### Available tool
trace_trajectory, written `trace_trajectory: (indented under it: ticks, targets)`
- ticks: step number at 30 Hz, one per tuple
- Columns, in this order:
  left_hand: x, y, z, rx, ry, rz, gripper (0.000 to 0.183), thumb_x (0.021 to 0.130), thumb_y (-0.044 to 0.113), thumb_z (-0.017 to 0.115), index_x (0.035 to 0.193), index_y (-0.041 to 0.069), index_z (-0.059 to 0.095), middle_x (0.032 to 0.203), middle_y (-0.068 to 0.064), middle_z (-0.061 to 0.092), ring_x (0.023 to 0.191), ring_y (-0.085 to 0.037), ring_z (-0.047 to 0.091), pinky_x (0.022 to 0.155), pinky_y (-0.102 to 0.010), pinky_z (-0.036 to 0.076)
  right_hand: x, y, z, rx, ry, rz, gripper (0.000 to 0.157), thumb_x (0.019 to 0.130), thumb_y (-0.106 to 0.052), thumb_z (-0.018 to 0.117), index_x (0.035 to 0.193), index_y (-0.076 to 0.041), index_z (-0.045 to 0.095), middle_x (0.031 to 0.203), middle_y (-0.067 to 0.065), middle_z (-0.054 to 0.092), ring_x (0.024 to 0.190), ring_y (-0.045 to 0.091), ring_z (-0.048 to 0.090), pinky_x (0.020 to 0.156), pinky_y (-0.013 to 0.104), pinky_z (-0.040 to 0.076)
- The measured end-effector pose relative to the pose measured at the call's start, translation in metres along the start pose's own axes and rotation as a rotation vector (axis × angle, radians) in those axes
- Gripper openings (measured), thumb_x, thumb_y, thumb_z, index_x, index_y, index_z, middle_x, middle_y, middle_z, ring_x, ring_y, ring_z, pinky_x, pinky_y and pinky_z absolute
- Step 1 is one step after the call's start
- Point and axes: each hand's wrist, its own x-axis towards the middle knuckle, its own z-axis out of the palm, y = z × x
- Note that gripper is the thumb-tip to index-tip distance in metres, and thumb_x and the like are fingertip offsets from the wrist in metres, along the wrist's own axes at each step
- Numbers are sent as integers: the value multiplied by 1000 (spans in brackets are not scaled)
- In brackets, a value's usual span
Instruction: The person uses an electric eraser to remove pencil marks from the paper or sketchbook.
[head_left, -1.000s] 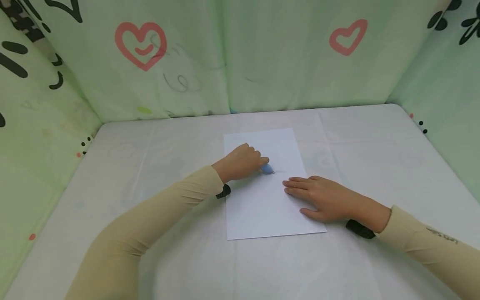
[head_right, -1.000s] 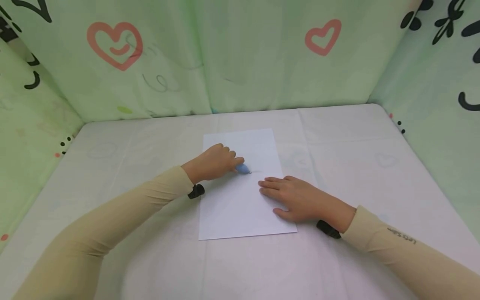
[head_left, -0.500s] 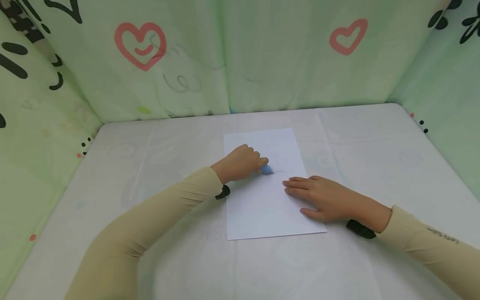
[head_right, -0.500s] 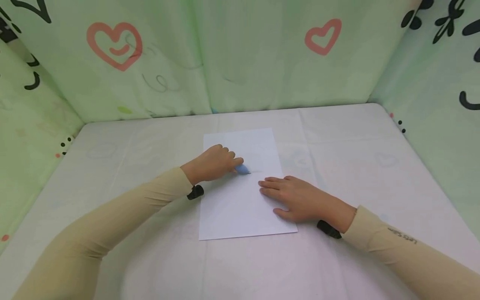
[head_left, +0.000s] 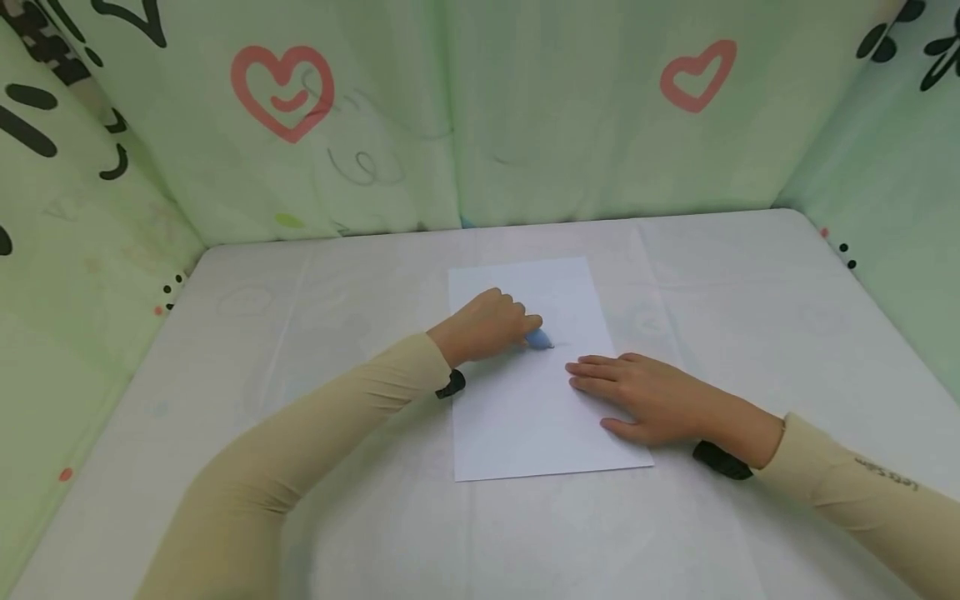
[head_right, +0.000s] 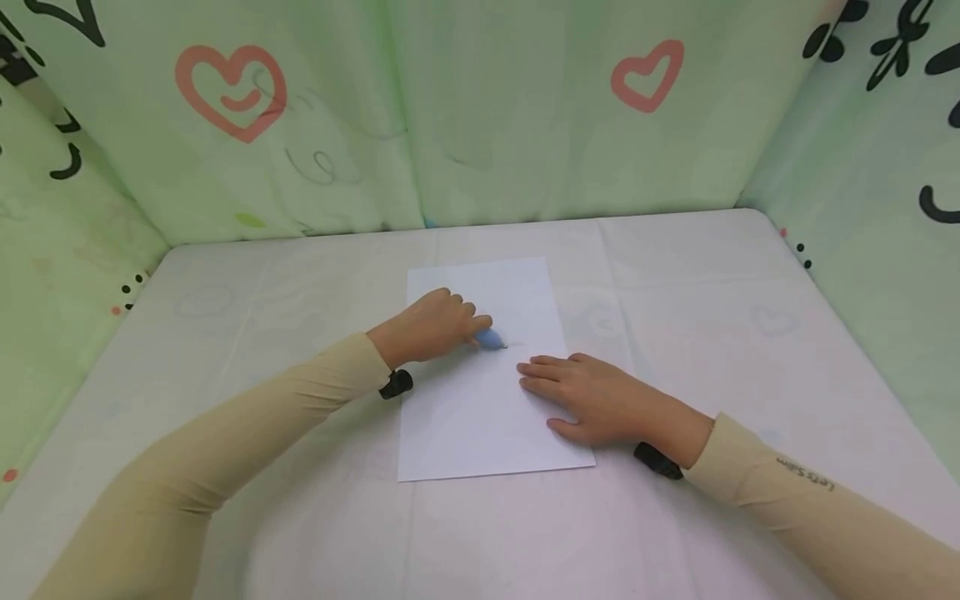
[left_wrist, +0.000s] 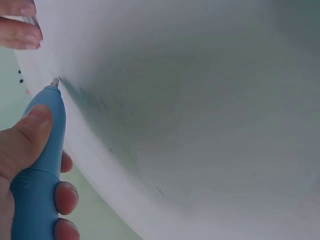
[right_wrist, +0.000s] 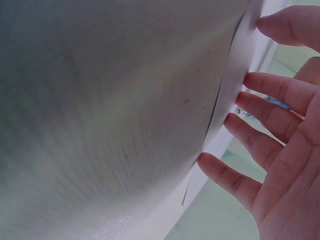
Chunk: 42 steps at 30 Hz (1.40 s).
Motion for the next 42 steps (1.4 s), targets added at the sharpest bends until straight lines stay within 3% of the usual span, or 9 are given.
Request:
trace_trajectory:
  ticks: [8, 33, 42]
  targets:
    - [2, 1, -2, -7, -49, -6, 24, 93, 34, 56, 108, 15, 59, 89, -2, 69, 77, -19, 65, 70, -28, 49, 0, 0, 3, -13, 41, -24, 52, 82, -24, 67, 128, -4, 55, 136, 9, 55, 125, 27, 52, 88, 41, 46]
    - [5, 1, -2, 10, -33, 10, 24, 93, 34, 56, 107, 15, 60, 87, -1, 70, 75, -17, 66, 70, -27, 50, 0, 1, 3, 0, 21, -12, 53, 83, -25, 66, 130, -4, 54, 138, 8, 53, 127, 27, 51, 90, 43, 46]
    - [7, 1, -4, 4, -66, 4, 24, 94, 34, 54, 108, 15, 59, 88, -1, 70, 76, -17, 66, 72, -28, 50, 0, 1, 3, -1, 18, -8, 53, 83, -25, 66, 129, -4, 55, 137, 8, 54, 126, 27, 51, 90, 44, 46]
